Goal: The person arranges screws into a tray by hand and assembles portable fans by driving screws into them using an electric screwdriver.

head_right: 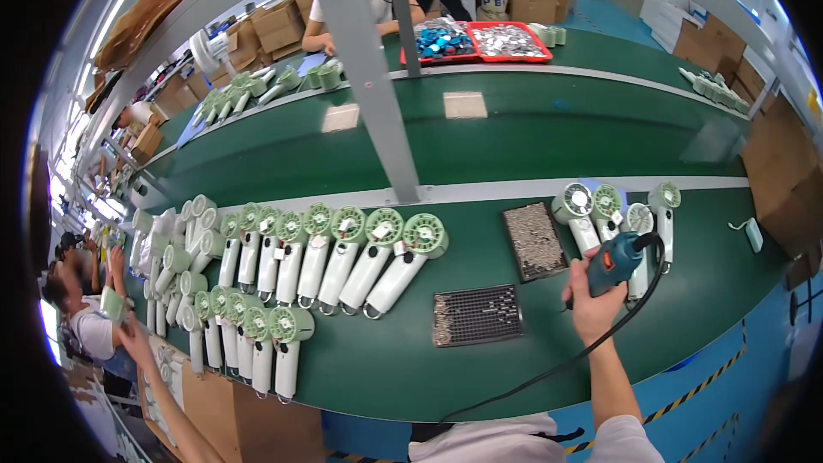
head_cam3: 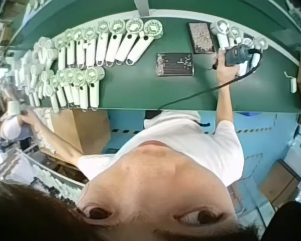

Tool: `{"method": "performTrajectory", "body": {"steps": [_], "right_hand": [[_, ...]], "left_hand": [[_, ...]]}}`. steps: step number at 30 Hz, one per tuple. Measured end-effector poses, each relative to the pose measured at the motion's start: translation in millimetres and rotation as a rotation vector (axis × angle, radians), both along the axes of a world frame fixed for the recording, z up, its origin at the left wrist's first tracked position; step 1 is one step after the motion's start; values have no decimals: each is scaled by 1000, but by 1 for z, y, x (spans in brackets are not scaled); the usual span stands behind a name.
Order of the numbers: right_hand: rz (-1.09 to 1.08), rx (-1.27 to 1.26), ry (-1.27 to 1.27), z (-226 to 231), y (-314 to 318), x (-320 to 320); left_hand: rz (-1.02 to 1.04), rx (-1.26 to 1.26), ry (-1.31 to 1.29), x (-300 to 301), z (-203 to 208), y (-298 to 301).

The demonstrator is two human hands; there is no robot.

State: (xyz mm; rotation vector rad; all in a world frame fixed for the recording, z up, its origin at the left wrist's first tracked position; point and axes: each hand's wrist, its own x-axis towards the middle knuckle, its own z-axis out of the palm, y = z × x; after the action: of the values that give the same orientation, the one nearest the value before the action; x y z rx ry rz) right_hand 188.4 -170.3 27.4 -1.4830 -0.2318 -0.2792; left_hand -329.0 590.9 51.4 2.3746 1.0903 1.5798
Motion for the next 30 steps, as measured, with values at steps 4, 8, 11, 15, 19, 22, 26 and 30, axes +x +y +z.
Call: {"method": "performTrajectory", "body": {"steps": [4,8,11,15,19,22,26,30], "right_hand": [[43,54,38,1,-8,-1],[76,-4,32,-3,-21,-5],[62,-14,34,-6,-12,-4],[-14,-39,14,-5,-4,2],[-68,-74,-97,12,-9,-1],[-72,50,-202,18,-3,-4],[-49,103,-279,40,-6,-11],[245,257,-242,50,3,-27]], "left_hand": [[-257,-238,-253,52,65,-117],[-399,-588,-364,156,91,-291],[-584,-961,-518,199,73,-387],[-759,-1333,-338,252,24,-466],[-893,-1572,-296,288,-4,-503],[-940,-1653,-222,292,-22,-514],[-881,-1716,-21,287,-30,-520],[-767,-1423,386,272,-28,-530]]}}
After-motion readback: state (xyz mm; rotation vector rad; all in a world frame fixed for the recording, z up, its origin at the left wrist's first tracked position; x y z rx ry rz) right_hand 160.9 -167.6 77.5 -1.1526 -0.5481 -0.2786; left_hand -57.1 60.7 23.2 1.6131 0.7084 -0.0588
